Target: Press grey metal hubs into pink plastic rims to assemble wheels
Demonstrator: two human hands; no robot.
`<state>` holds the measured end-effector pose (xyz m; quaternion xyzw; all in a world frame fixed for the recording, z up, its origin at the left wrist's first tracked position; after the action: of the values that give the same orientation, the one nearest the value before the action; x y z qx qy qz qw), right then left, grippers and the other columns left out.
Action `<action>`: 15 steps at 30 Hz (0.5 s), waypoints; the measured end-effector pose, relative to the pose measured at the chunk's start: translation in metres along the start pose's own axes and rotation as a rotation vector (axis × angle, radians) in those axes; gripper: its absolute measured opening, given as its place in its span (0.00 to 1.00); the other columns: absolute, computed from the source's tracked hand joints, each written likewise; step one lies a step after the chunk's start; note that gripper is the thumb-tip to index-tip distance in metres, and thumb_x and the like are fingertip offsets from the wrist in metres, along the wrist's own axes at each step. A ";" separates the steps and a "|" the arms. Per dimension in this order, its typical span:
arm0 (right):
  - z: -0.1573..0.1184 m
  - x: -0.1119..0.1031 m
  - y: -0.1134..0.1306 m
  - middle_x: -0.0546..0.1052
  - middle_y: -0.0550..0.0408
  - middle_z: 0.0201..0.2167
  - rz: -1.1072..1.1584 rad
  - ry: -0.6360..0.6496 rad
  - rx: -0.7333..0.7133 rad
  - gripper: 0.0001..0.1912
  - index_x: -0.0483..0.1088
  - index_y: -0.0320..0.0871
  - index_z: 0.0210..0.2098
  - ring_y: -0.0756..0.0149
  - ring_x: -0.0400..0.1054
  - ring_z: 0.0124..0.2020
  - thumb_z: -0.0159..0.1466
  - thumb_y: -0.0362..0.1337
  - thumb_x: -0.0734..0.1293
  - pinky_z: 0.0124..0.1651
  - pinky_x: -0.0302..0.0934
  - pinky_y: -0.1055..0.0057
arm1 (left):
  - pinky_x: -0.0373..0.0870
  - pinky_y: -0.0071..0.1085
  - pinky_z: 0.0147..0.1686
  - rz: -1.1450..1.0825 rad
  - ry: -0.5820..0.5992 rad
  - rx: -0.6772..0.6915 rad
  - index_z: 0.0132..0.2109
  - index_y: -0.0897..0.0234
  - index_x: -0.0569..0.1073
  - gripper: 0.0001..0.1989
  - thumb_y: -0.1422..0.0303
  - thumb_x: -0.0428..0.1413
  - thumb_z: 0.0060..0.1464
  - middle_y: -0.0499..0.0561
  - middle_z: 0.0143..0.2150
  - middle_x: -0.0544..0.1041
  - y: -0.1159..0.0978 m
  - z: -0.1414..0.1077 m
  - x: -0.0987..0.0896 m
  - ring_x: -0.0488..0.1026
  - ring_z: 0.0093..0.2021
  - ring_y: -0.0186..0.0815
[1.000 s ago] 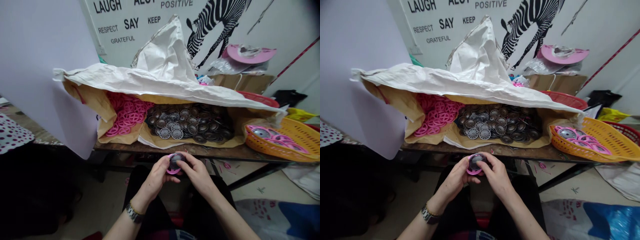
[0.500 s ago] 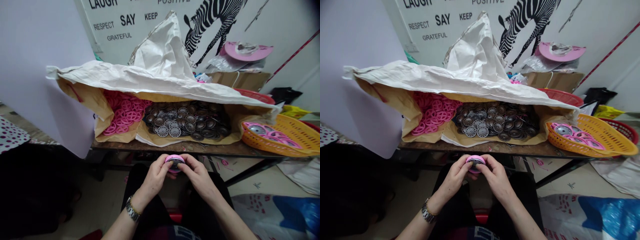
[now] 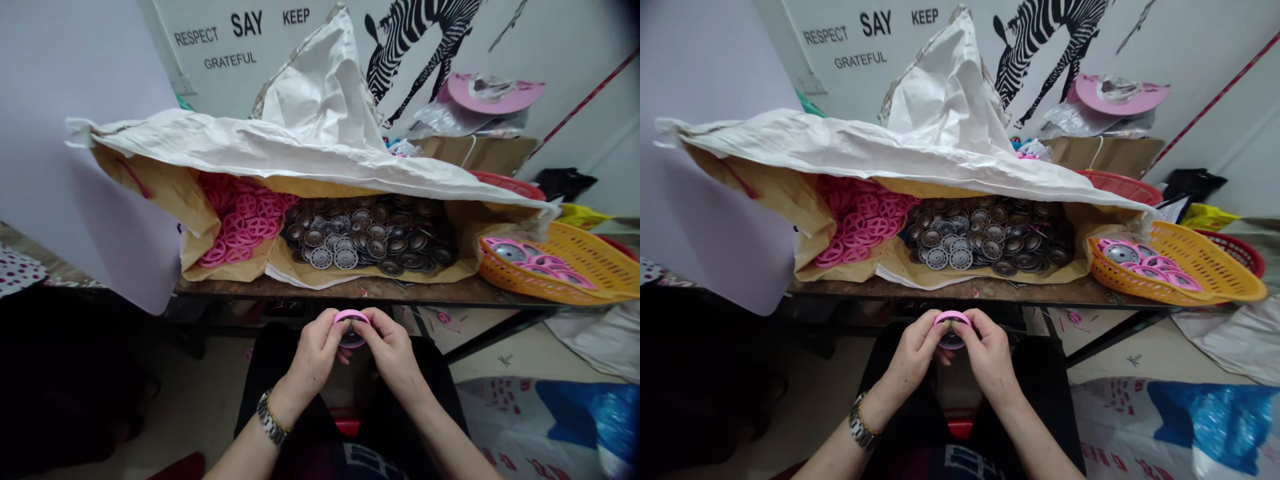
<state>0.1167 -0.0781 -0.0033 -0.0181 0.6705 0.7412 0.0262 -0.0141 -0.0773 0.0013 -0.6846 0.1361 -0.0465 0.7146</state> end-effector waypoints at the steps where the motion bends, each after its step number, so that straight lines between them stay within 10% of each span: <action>1: 0.002 -0.001 -0.003 0.71 0.59 0.26 0.026 0.003 0.023 0.13 0.72 0.42 0.31 0.68 0.63 0.31 0.62 0.46 0.67 0.35 0.57 0.73 | 0.75 0.26 0.25 0.008 0.044 -0.009 0.43 0.64 0.71 0.13 0.59 0.49 0.64 0.47 0.34 0.71 -0.001 0.001 0.001 0.75 0.28 0.33; 7: 0.003 -0.005 -0.006 0.74 0.58 0.30 0.058 0.124 0.096 0.11 0.73 0.42 0.35 0.66 0.66 0.33 0.60 0.44 0.69 0.38 0.60 0.72 | 0.76 0.27 0.26 0.036 0.140 -0.060 0.54 0.61 0.67 0.16 0.68 0.53 0.59 0.48 0.37 0.73 -0.001 0.000 0.008 0.74 0.28 0.32; 15: -0.013 -0.043 0.000 0.76 0.55 0.30 -0.098 -0.018 0.071 0.12 0.75 0.43 0.34 0.64 0.68 0.32 0.59 0.46 0.68 0.37 0.62 0.71 | 0.76 0.32 0.29 0.055 0.154 -0.052 0.61 0.61 0.64 0.22 0.66 0.52 0.61 0.51 0.39 0.76 0.004 -0.001 0.046 0.74 0.27 0.35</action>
<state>0.1592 -0.0914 -0.0020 -0.0434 0.6945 0.7149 0.0690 0.0294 -0.0893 -0.0083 -0.6935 0.2106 -0.0758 0.6848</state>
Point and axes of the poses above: each hand's wrist, its own z-axis towards the middle knuckle, its own x-axis out of the palm, y = z × x, the point moved 7 cm from there along z, towards the middle knuckle
